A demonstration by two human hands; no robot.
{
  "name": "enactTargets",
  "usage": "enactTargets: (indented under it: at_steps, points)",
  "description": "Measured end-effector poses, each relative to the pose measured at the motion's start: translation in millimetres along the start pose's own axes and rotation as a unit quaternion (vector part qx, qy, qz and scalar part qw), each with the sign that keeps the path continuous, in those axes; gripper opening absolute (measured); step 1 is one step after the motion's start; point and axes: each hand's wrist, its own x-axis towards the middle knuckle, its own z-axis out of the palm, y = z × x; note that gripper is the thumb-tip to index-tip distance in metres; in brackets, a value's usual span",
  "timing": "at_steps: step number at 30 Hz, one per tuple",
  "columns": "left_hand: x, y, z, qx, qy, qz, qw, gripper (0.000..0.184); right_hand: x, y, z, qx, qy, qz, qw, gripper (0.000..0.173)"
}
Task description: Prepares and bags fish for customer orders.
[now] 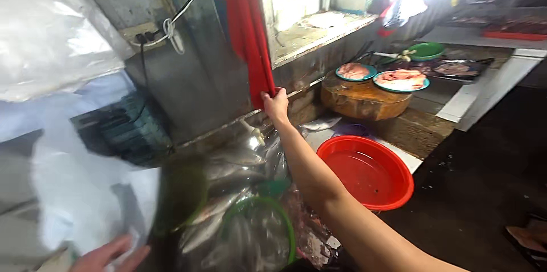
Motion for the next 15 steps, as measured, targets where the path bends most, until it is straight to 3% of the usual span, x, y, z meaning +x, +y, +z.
enactTargets:
  at_steps: [1,2,4,7,9,11,12,13,15]
  points:
    - [-14,5,19,-0.035,0.037,0.015,0.999,0.046,-1,5,11,0.027,0.003,-0.003,1.000,0.041]
    - [-28,6,40,-0.073,0.083,0.022,0.994,0.042,-9,12,21,0.028,0.008,-0.028,0.999,0.031]
    - [-51,10,78,-0.174,0.178,0.026,0.968,0.033,-31,30,36,-0.002,0.006,-0.098,0.995,0.032]
    - [-67,24,127,-0.309,0.308,0.007,0.900,0.027,-65,71,45,-0.001,0.001,-0.166,0.986,0.051]
    - [-66,40,153,-0.351,0.379,-0.010,0.856,0.022,-92,91,45,0.022,-0.032,-0.193,0.981,0.044]
    - [-56,60,177,-0.354,0.410,-0.009,0.841,0.017,-149,109,32,0.019,-0.244,-0.166,0.955,0.036]
    - [-47,70,191,-0.346,0.395,0.002,0.851,0.018,-181,119,26,0.064,-0.388,-0.099,0.914,0.039]
    - [-37,81,206,-0.331,0.357,0.009,0.874,0.022,-210,128,18,0.139,-0.508,-0.011,0.850,0.049]
    - [-15,101,232,-0.273,0.209,0.016,0.939,0.034,-241,126,0,0.235,-0.646,0.081,0.722,0.090]
